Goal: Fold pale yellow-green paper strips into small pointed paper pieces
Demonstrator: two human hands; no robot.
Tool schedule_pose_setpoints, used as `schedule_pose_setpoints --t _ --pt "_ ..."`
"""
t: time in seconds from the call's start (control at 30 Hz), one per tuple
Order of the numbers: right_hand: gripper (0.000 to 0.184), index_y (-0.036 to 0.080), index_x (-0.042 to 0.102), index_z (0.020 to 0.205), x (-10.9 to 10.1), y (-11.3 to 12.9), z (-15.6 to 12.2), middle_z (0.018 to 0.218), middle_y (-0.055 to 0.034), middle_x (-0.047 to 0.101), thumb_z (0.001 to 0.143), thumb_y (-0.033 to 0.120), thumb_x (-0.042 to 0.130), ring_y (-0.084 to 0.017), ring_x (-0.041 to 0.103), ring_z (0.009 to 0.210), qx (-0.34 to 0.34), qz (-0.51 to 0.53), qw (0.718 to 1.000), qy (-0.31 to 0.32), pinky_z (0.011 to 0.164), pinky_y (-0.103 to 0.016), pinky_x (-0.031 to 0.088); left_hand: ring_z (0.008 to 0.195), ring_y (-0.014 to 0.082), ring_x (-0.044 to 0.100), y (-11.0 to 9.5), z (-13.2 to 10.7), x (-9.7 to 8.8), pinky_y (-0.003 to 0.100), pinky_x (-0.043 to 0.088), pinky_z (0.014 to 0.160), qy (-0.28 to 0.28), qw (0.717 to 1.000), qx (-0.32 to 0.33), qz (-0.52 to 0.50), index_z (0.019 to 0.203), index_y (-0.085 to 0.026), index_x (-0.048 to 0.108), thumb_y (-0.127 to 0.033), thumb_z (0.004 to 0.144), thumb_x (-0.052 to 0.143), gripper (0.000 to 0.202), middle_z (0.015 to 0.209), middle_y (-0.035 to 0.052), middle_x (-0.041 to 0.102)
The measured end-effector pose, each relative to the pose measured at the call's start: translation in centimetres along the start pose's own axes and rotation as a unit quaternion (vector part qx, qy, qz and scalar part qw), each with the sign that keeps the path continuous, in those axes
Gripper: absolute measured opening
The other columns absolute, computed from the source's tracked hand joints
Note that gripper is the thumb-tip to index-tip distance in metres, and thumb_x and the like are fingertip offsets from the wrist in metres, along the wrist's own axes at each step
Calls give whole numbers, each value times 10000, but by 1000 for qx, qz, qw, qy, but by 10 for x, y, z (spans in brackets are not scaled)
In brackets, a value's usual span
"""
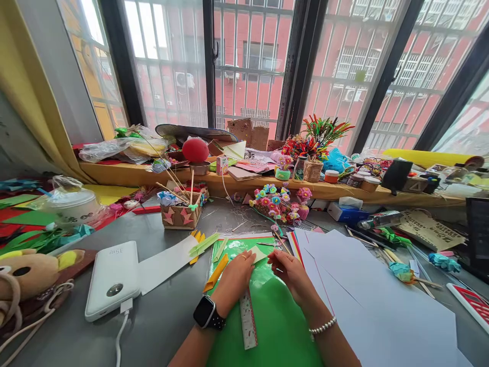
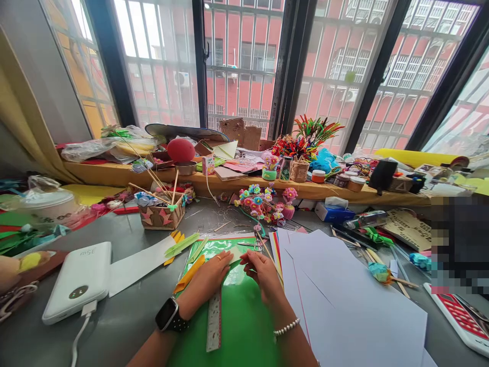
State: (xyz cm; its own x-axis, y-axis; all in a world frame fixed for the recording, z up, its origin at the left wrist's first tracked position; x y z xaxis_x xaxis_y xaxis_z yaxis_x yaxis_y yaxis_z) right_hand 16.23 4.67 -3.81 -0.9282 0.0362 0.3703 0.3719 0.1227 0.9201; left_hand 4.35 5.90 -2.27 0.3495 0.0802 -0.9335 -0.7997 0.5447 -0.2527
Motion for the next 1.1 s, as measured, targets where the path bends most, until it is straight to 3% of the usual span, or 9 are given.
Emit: schedule_pose_setpoints --t 0.2,0.53,0.87,1.1 --pt "229 160 644 636 -1 -1 1 636 -11 589 629 386 607 -72 465 547 5 -1 1000 -2 541 -187 370 852 193 574 -2 -1 -9 310 442 733 -18 999 -4 -39 1029 -172 526 -100 769 320 339 931 82 628" --pt "245 164 638 645 -2 2 0 652 -7 597 620 405 605 -78 481 553 0 -4 1000 -15 535 -189 373 778 189 590 -14 -3 -34 301 465 669 -120 991 37 -36 966 -174 560 -87 742 378 302 885 64 640" --pt "240 165 632 701 -10 0 2 702 -7 592 594 380 631 -78 473 556 -5 -7 999 -48 529 -190 376 767 161 598 -19 -8 -44 271 484 654 -200 973 87 -77 960 -205 561 -71 719 414 313 877 40 644" --pt "276 189 611 788 -16 2 3 707 9 587 559 334 665 -69 470 519 -18 8 996 -88 510 -194 377 749 151 597 -15 -8 -46 269 490 656 -209 972 69 -89 971 -194 551 -83 732 415 297 895 37 639"
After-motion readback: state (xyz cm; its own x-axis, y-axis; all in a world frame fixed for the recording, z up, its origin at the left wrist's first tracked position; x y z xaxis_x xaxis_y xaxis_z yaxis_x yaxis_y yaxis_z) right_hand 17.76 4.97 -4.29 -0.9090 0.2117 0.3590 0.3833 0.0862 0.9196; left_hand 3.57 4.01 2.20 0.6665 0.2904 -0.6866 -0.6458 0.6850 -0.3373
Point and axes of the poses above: each hand's wrist, its own z-axis towards the middle knuckle, its own x-axis out of the palm, y = z × x, the point moved 7 cm from there along z, towards the middle knuckle
